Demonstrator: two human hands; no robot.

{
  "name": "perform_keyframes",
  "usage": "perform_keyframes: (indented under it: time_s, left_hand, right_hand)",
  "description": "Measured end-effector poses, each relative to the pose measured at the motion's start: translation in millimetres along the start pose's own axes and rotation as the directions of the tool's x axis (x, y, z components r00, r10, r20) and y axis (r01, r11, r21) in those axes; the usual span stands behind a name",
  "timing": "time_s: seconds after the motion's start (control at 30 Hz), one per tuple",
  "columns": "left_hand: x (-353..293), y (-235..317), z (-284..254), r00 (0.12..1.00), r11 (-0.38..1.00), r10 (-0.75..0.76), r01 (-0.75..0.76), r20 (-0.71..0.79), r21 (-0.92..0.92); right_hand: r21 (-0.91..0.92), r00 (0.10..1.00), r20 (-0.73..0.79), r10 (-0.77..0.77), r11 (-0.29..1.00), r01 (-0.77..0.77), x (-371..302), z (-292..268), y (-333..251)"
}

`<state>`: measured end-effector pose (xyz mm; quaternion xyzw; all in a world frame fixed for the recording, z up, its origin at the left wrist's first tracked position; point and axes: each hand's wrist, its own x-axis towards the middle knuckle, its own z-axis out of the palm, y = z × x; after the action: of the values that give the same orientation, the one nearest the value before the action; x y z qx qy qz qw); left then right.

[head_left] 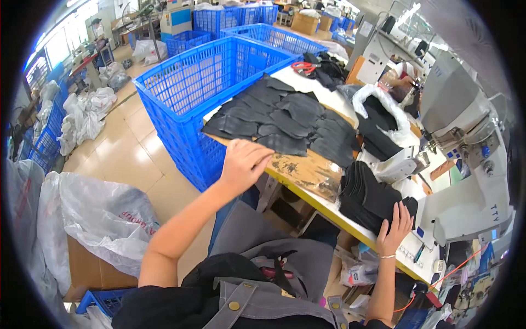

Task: Sort and stack black shoe upper components at a manufacturing workstation.

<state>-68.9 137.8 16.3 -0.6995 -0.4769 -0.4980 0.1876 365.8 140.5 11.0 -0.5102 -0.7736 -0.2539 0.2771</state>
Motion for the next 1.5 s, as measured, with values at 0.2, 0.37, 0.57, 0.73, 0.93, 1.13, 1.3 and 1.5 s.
perform_keyframes:
  time_s: [0.2,0.37,0.57,0.73,0.93,1.13,1.3,1.5]
  left_hand:
    - [64,-42,49,0.921,0.978,0.174,-0.204,0.348,0.049]
    - [90,-56,89,0.681,0.929,0.277,-0.369,0.677,-0.009]
    - [96,-60,100,0.634,0.896,0.300,-0.445,0.713,0.018]
    - [100,-57,106,0.590,0.916,0.267,-0.401,0.762,-0.011]
    - [95,-60,116,0.678,0.855,0.357,-0.514,0.642,0.068]
    - [88,-74,124,0.822,0.978,0.207,-0.162,0.531,-0.131]
    - [92,-80,122,0.825,0.967,-0.050,0.181,0.564,-0.179]
    - [91,-87,121,0.803,0.946,-0.129,0.275,0.582,-0.170]
  right_hand:
    - [0.272,0.977,-0.158,-0.140,0.945,0.179,-12,-25,-50]
    - [0.529,0.950,-0.126,-0.284,0.791,0.307,-10,-19,-81]
    - [0.698,0.922,-0.089,-0.377,0.636,0.327,21,7,-93]
    - [0.735,0.895,-0.068,-0.442,0.585,0.344,38,12,-104]
    - [0.677,0.901,0.049,-0.431,0.677,0.287,30,1,-114]
    - [0.540,0.949,0.109,-0.294,0.819,0.192,72,14,-157]
    - [0.413,0.968,-0.001,-0.249,0.882,0.228,142,69,-206]
    - [0.235,0.971,0.107,-0.214,0.954,0.185,167,119,-214]
